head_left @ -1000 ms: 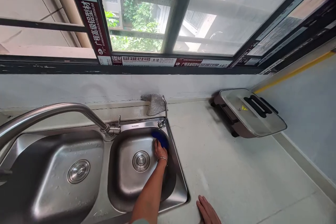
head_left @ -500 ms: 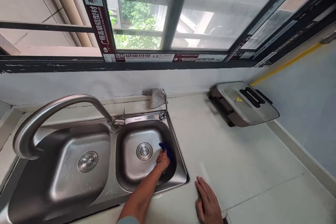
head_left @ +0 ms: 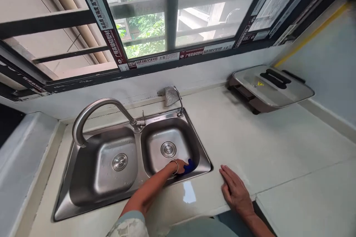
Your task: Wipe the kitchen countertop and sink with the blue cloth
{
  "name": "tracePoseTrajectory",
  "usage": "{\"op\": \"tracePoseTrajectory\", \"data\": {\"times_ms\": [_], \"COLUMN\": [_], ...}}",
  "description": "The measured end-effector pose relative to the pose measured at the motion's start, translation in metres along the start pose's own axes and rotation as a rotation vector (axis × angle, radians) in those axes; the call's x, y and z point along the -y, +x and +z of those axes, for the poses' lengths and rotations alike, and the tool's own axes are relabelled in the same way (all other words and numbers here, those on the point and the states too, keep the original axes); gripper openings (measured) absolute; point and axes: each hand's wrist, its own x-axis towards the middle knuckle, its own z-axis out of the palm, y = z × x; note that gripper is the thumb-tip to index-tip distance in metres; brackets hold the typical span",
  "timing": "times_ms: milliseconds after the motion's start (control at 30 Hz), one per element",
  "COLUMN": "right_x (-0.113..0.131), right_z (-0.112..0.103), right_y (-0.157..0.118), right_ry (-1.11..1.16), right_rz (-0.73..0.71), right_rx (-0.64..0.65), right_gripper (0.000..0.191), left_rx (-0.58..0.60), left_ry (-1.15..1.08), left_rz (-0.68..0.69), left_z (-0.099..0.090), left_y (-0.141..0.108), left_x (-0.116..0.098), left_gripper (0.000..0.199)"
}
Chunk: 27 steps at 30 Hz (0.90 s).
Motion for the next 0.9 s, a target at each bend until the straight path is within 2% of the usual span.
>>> {"op": "tracePoseTrajectory", "data": {"times_ms": [133, 267, 433, 533, 600, 700, 867, 900], "right_x": [0.0, -0.001, -0.002, 0.0, 0.002, 0.004, 0.005, 0.005], "right_z": [-0.002, -0.003, -0.001, 0.0, 0.001, 0.001, 0.001, 0.0], "right_y": [0.0, 0.002, 0.001, 0.0, 0.0, 0.0, 0.001, 0.001], "right_ry": [0.018, 0.045, 0.055, 0.048, 0.041, 0.03, 0.017, 0.016], "right_rz": [-0.009, -0.019, -0.012, 0.015, 0.026, 0.035, 0.046, 0.046], "right_rx": [-0.021, -0.061, -0.076, -0.083, -0.09, -0.081, -0.073, -0.072], "right_gripper": [0.065, 0.063, 0.063, 0.063, 0.064, 0.065, 0.062, 0.062], "left_rx": [0.004, -0.039, -0.139, -0.247, -0.322, -0.346, -0.285, -0.272], "left_ry": [0.088, 0.183, 0.286, 0.251, 0.211, 0.237, 0.33, 0.349], "left_rz": [-0.053, -0.124, -0.174, -0.126, -0.094, -0.194, -0.328, -0.341], "left_z": [-0.013, -0.022, -0.015, -0.01, -0.01, -0.018, -0.042, -0.047], "left_y": [-0.04, -0.092, -0.155, -0.177, -0.181, -0.172, -0.124, -0.113], "left_x": [0.026, 0.049, 0.065, 0.075, 0.081, 0.083, 0.079, 0.078], "left_gripper": [0.033, 0.04, 0.063, 0.07, 0.066, 0.056, 0.027, 0.027]}}
